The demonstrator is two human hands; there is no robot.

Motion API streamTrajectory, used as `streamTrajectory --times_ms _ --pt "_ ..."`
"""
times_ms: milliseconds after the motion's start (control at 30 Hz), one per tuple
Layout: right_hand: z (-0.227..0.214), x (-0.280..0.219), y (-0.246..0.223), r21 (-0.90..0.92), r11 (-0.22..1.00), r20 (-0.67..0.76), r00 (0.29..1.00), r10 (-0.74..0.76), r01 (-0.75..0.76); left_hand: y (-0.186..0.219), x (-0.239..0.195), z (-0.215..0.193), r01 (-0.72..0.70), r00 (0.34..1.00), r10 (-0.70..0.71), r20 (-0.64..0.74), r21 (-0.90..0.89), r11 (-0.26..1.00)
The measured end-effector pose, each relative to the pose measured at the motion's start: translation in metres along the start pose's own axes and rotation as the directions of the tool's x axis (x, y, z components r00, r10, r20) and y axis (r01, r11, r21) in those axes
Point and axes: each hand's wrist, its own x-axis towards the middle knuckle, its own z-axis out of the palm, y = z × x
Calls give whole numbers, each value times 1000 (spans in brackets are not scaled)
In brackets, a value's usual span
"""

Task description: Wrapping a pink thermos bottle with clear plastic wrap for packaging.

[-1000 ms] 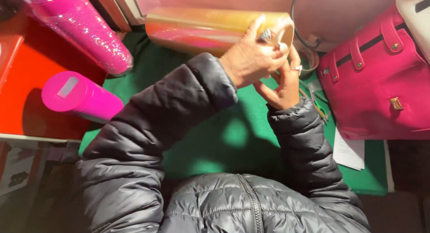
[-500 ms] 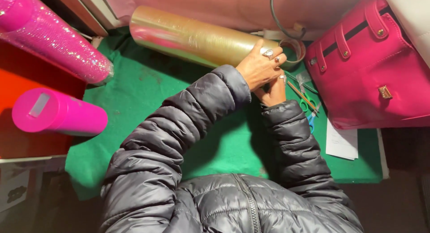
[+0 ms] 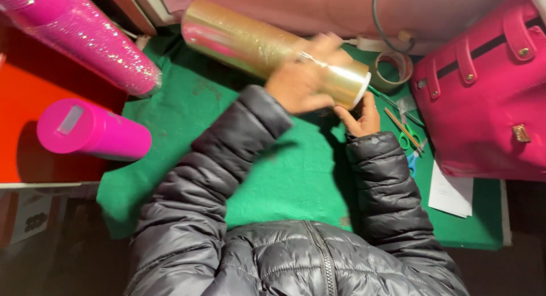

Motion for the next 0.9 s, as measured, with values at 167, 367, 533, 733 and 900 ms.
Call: streamTrajectory --times_ms 167,367,533,733,900 --pt "2 -4 8 163 987 9 1000 2 -4 -115 -94 -24 451 817 -406 -410 15 892" --pt "1 -2 5 169 986 7 1000 -2 1 -246 -183 7 714 488 -634 -599 -143 685" --pt "-2 1 -3 167 986 4 1000 21 -22 -235 -162 -15 633 452 -751 -482 -420 651" --pt "-8 24 5 223 975 -62 998 1 13 -224 -174 -9 707 383 -677 -629 -272 653" --pt "-17 52 21 154 988 -124 992 12 7 -183 -176 -23 753 384 -655 -651 -189 630"
